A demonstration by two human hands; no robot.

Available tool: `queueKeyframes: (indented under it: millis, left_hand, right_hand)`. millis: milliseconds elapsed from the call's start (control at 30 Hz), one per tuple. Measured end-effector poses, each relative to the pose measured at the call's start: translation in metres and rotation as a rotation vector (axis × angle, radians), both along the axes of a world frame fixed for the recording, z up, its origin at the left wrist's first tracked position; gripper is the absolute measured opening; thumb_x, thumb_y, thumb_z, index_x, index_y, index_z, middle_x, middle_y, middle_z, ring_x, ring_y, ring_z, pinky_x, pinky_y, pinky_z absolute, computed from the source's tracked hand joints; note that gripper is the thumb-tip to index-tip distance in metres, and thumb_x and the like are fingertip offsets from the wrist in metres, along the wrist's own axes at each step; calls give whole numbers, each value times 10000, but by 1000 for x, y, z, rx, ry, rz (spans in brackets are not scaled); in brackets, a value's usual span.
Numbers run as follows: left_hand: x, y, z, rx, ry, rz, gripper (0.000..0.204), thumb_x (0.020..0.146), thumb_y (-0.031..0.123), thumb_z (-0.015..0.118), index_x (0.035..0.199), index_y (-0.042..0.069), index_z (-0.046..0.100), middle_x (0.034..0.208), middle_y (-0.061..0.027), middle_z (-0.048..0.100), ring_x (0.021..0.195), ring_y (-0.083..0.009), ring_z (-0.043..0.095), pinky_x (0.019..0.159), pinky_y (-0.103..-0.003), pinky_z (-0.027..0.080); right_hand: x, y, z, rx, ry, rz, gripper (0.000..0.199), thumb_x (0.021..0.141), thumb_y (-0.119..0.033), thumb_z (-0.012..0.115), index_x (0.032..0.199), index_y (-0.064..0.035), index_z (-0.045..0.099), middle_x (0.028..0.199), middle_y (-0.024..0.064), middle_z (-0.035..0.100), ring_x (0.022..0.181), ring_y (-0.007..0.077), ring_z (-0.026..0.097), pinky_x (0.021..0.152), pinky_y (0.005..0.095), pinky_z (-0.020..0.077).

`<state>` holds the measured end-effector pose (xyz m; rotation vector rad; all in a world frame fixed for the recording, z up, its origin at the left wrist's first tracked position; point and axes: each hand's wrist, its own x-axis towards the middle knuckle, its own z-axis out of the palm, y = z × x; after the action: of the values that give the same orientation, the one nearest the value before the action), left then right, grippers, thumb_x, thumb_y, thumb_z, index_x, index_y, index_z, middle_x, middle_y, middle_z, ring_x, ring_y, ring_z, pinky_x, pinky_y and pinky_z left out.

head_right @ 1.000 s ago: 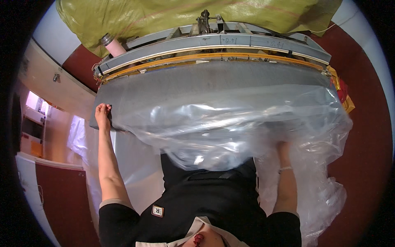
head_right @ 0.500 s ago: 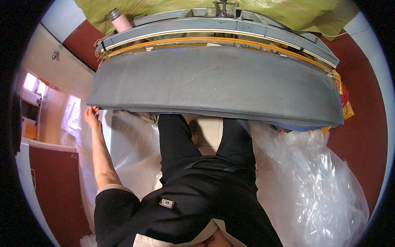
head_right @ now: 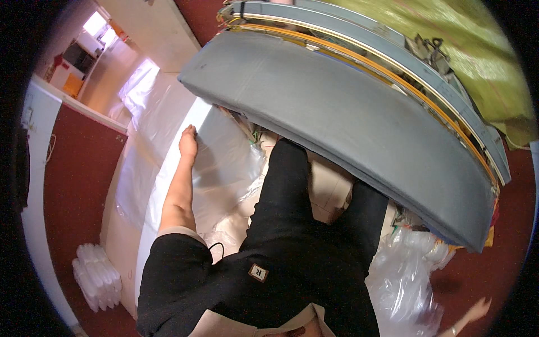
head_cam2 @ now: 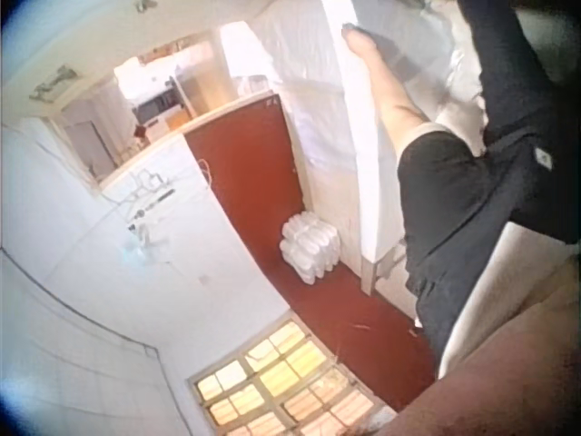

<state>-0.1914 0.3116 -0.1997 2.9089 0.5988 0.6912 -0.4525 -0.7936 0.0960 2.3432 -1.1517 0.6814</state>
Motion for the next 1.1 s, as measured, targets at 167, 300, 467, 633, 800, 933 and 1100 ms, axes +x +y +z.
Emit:
queueKeyframes:
  millis: [167, 300, 467, 633, 800, 933, 1100]
  left_hand:
    - [-29, -15, 43, -7, 105, 114, 57, 738, 76, 506, 761, 54, 553, 875, -84, 561, 846, -267, 536, 686, -385, 460]
    - [-6, -6, 61, -40, 213, 115, 129, 743, 168, 588, 782, 51, 551, 860, -105, 549, 852, -275, 538, 675, -397, 459]
    - [37, 40, 32, 99, -216, -67, 130, 795, 124, 520, 890, 39, 547, 1108, -128, 523, 959, -301, 530, 755, -385, 464]
    - [50, 27, 1, 42, 50, -71, 171, 761, 26, 456, 909, 29, 542, 1099, -126, 532, 946, -300, 536, 754, -383, 469]
    - [-33, 16, 52, 28, 231, 79, 151, 726, 0, 447, 838, 25, 545, 992, -121, 564, 872, -304, 547, 698, -402, 472]
    - [-81, 8, 57, -76, 177, -36, 72, 704, 3, 493, 761, 24, 534, 810, -121, 585, 753, -302, 560, 629, -383, 453]
    - [-97, -119, 96, -963, 194, -333, 70, 821, 110, 537, 851, 53, 563, 748, 22, 552, 697, -71, 499, 623, -232, 426]
  right_hand:
    - [224, 183, -45, 189, -77, 920, 275, 841, -77, 493, 1101, 7, 508, 1155, 142, 495, 1074, 276, 467, 923, 328, 348]
    - [275, 355, -36, 251, 45, 1207, 206, 829, -40, 500, 1026, -1, 542, 1122, 133, 507, 1052, 263, 490, 895, 321, 375]
    - [313, 450, -38, 287, 38, 1418, 178, 788, -21, 542, 963, 1, 559, 1070, 135, 531, 967, 277, 542, 805, 320, 437]
    - [330, 476, -47, 324, 110, 1379, 158, 773, -24, 551, 929, -6, 566, 1055, 126, 541, 903, 272, 570, 743, 317, 464]
    - [329, 476, -64, 386, 99, 1396, 131, 777, -24, 548, 904, -6, 570, 1017, 127, 556, 880, 273, 576, 735, 317, 465]
    - [328, 477, -75, 349, 42, 1436, 115, 777, -16, 547, 888, 0, 571, 977, 130, 569, 859, 270, 579, 739, 314, 463]
    - [304, 551, -84, 616, -11, 1787, 109, 732, -5, 586, 840, -6, 580, 897, 133, 582, 813, 269, 572, 701, 325, 467]
